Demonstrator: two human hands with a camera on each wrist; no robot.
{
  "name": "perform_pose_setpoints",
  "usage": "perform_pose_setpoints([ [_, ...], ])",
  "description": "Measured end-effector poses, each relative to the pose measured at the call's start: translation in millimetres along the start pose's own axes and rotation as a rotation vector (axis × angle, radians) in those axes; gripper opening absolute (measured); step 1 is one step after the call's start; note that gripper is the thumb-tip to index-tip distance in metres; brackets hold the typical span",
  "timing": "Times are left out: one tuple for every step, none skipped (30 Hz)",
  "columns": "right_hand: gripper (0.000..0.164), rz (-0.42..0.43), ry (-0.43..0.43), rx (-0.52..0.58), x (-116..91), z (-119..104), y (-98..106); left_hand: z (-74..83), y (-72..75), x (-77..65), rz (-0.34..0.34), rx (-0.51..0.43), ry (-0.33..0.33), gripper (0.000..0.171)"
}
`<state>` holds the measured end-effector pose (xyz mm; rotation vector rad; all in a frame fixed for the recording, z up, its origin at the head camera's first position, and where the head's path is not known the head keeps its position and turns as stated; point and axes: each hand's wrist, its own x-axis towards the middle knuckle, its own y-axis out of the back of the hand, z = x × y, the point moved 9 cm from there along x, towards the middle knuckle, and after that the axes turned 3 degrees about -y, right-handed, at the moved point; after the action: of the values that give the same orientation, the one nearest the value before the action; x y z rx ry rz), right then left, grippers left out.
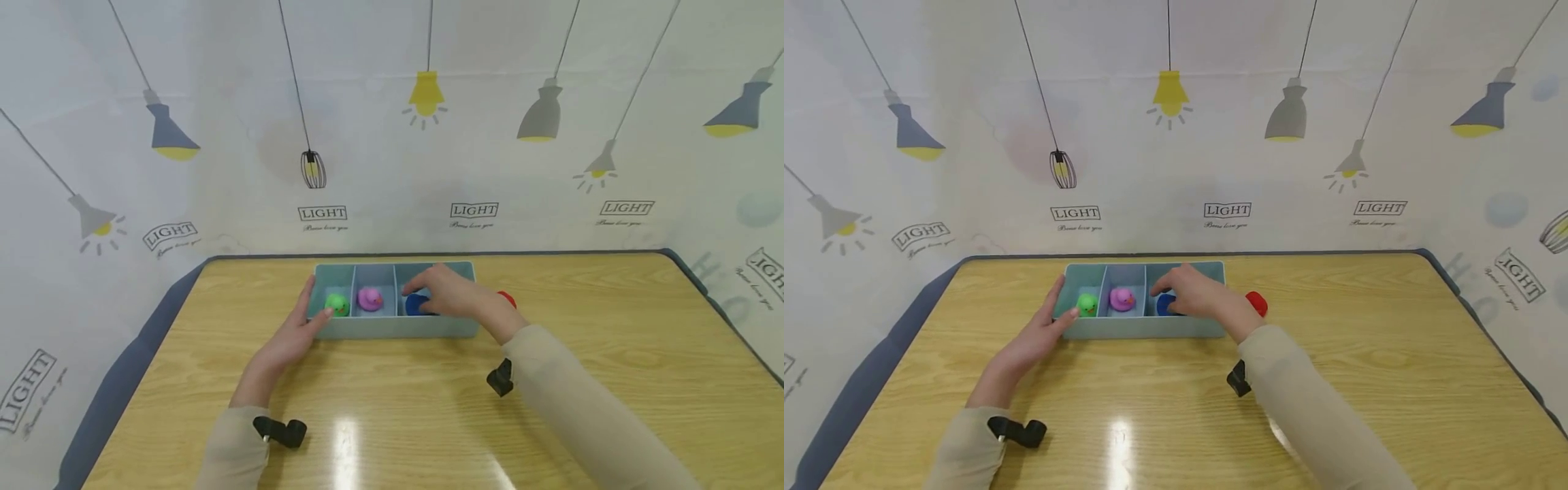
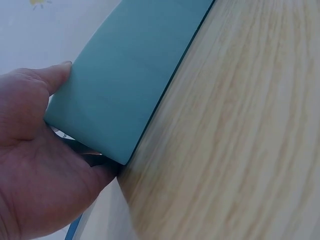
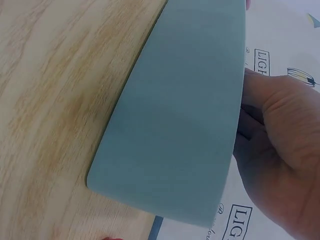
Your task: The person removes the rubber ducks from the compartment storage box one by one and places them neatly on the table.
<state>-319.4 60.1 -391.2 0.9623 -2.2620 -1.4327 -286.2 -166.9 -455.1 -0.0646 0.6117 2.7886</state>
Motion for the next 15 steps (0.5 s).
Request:
perform_pose_setpoints([
  [0.037,-0.011,0.003,-0.017,-0.1,0.7,-0.7,0.2,-0.2,0.1,0.000,-0.004,-0.002,0.080],
  [0.038,-0.021,0.009,-0.028,-0.3,1.2,-1.3,0.2,-0.4,0.1,0.000,-0.004,-0.001,0.080],
  [0.039,-0.029,0.011,-0.036,-0.4,1.8,-1.6,0.3,-0.6,0.1,-0.001,-0.005,0.001,0.080],
  [0.039,-0.037,0.007,-0.036,-0.4,3.0,-2.0,-0.1,-0.7,0.2,-0.002,-0.005,0.006,0.080],
  [0.040,-0.040,0.008,-0.038,-0.3,3.6,-2.3,-0.3,-1.0,0.0,-0.004,-0.004,0.012,0.080],
  [0.040,-0.042,0.005,-0.039,-0.4,4.2,-2.4,0.0,-1.1,-0.2,-0.007,0.001,0.014,0.080],
  [0.041,-0.046,-0.003,-0.040,-0.2,4.9,-2.9,0.8,-1.0,-0.6,-0.009,0.004,0.015,0.080],
  [0.041,-0.050,-0.009,-0.041,0.0,5.3,-3.4,1.0,-1.1,-0.7,-0.011,0.007,0.014,0.080],
  [0.042,-0.055,-0.018,-0.042,0.3,5.5,-3.9,1.5,-1.0,-0.9,-0.012,0.008,0.013,0.080],
  [0.043,-0.058,-0.024,-0.046,0.6,5.4,-4.5,1.6,-0.9,-0.8,-0.012,0.008,0.010,0.080],
  [0.044,-0.061,-0.030,-0.053,0.9,5.0,-5.0,1.8,-0.9,-0.7,-0.012,0.006,0.004,0.080],
  [0.044,-0.063,-0.031,-0.066,1.2,4.2,-5.4,1.9,-0.9,-0.3,-0.013,0.006,-0.002,0.080],
  [0.044,-0.063,-0.025,-0.085,1.7,3.0,-5.9,1.1,-0.9,-0.1,-0.011,0.001,-0.002,0.080],
  [0.044,-0.064,-0.019,-0.104,1.8,1.7,-6.3,0.3,-1.2,0.3,-0.012,-0.002,-0.004,0.080],
  [0.044,-0.064,-0.016,-0.122,2.0,0.9,-6.8,0.1,-1.6,0.4,-0.013,-0.005,-0.003,0.080],
])
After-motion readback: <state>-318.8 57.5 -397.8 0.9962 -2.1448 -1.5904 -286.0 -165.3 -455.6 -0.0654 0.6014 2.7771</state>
